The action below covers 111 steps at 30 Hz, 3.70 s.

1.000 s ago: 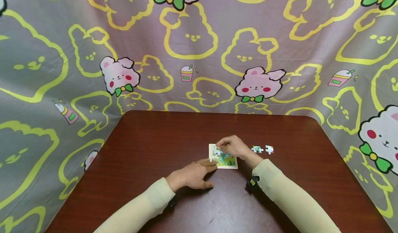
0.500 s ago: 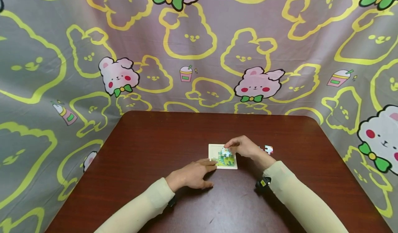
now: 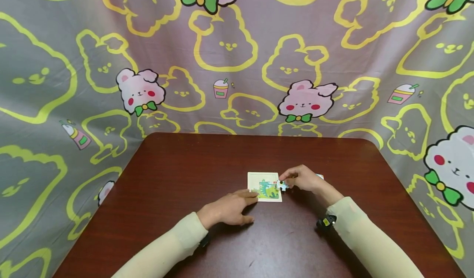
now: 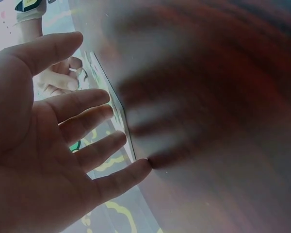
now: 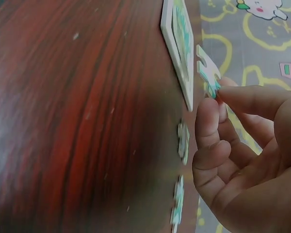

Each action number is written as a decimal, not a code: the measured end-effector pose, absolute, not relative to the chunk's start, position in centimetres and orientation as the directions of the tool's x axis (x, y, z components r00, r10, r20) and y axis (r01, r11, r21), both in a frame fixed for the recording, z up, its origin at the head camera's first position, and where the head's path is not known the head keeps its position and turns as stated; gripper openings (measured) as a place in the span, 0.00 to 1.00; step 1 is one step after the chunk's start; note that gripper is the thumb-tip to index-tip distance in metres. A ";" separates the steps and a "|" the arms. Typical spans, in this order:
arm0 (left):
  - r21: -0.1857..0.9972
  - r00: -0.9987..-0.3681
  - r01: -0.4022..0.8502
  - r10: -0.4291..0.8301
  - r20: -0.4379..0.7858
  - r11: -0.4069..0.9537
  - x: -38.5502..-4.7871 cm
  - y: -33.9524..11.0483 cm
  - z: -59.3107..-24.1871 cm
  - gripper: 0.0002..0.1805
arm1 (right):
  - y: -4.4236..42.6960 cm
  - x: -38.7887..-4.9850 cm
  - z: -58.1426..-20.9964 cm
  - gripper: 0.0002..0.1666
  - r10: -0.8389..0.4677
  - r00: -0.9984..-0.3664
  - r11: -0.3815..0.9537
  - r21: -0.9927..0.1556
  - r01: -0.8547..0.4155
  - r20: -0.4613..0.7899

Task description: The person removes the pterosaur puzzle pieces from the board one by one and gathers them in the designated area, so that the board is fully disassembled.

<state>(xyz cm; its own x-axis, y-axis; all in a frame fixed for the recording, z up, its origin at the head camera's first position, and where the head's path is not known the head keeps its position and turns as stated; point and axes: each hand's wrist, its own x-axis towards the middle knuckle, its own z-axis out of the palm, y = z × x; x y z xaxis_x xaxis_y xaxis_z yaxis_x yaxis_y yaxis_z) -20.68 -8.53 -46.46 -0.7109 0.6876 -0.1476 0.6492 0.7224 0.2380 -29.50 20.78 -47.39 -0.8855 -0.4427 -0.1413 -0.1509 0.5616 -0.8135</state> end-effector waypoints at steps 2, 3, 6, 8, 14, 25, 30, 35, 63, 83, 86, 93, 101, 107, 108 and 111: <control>0.236 -0.711 0.650 0.688 -0.145 0.722 -20.7 -8.5 -46.5 0.35 | 21.2 -29.4 -47.5 0.10 -0.445 -0.884 0.562 -0.813 -0.151 -0.143; 0.237 -0.711 0.650 0.688 -0.145 0.722 -20.7 -8.5 -46.5 0.35 | 21.4 -29.4 -47.6 0.10 -0.449 -0.882 0.564 -0.811 -0.157 -0.141; 0.237 -0.712 0.647 0.685 -0.151 0.725 -20.8 -8.5 -46.5 0.35 | 21.9 -29.3 -47.8 0.09 -0.450 -0.882 0.578 -0.799 -0.167 -0.141; 0.239 -0.712 0.645 0.685 -0.157 0.726 -20.8 -8.5 -46.5 0.35 | 22.1 -29.2 -48.0 0.09 -0.448 -0.882 0.587 -0.792 -0.169 -0.143; 0.242 -0.705 0.649 0.690 -0.164 0.721 -20.9 -8.3 -46.7 0.36 | 22.6 -29.2 -48.4 0.08 -0.468 -0.875 0.585 -0.786 -0.201 -0.124; 0.232 -0.698 0.664 0.701 -0.146 0.711 -21.1 -8.0 -46.8 0.36 | 22.9 -29.1 -48.3 0.08 -0.449 -0.886 0.630 -0.742 -0.226 -0.111; 0.231 -0.702 0.660 0.696 -0.148 0.715 -21.1 -8.0 -46.9 0.36 | 22.9 -29.0 -48.1 0.07 -0.440 -0.890 0.643 -0.733 -0.222 -0.117; 0.236 -0.712 0.646 0.685 -0.156 0.726 -21.1 -8.0 -46.9 0.36 | 22.9 -29.3 -48.0 0.07 -0.461 -0.881 0.615 -0.755 -0.227 -0.110; 0.212 -0.700 0.668 0.699 -0.147 0.713 -21.2 -7.7 -47.1 0.36 | 16.6 -29.8 -47.0 0.11 -0.486 -0.863 0.587 -0.782 -0.208 -0.135; 0.209 -0.709 0.658 0.689 -0.151 0.723 -21.2 -7.6 -47.0 0.36 | 15.1 -30.0 -47.5 0.12 -0.460 -0.876 0.611 -0.768 -0.193 -0.146; 0.208 -0.709 0.658 0.688 -0.151 0.724 -21.2 -7.6 -47.0 0.36 | 14.9 -30.0 -47.4 0.13 -0.460 -0.875 0.620 -0.761 -0.191 -0.155; 0.210 -0.709 0.659 0.689 -0.149 0.723 -21.3 -7.6 -47.1 0.36 | 14.7 -30.1 -47.4 0.13 -0.466 -0.870 0.625 -0.756 -0.193 -0.163; 0.202 -0.708 0.664 0.692 -0.143 0.720 -21.4 -7.5 -47.1 0.36 | 14.7 -30.2 -47.4 0.14 -0.472 -0.869 0.653 -0.721 -0.231 -0.149; 0.205 -0.712 0.656 0.685 -0.154 0.727 -21.4 -7.4 -47.0 0.36 | 14.7 -30.1 -47.1 0.15 -0.479 -0.860 0.671 -0.705 -0.231 -0.174; 0.204 -0.712 0.655 0.685 -0.154 0.727 -21.4 -7.4 -47.0 0.36 | 14.7 -30.1 -47.0 0.15 -0.478 -0.860 0.671 -0.705 -0.227 -0.178; 0.203 -0.712 0.656 0.685 -0.155 0.727 -21.4 -7.4 -46.9 0.36 | 14.6 -30.1 -47.0 0.15 -0.466 -0.864 0.678 -0.704 -0.212 -0.188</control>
<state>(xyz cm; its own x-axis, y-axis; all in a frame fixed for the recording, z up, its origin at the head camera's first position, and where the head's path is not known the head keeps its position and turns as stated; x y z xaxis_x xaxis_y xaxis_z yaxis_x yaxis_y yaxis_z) -21.39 -7.44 -46.93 -0.7116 0.6852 -0.1554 0.6557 0.7271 0.2032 -30.08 14.65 -47.02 -0.8644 -0.4663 -0.1882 -0.2123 0.6777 -0.7041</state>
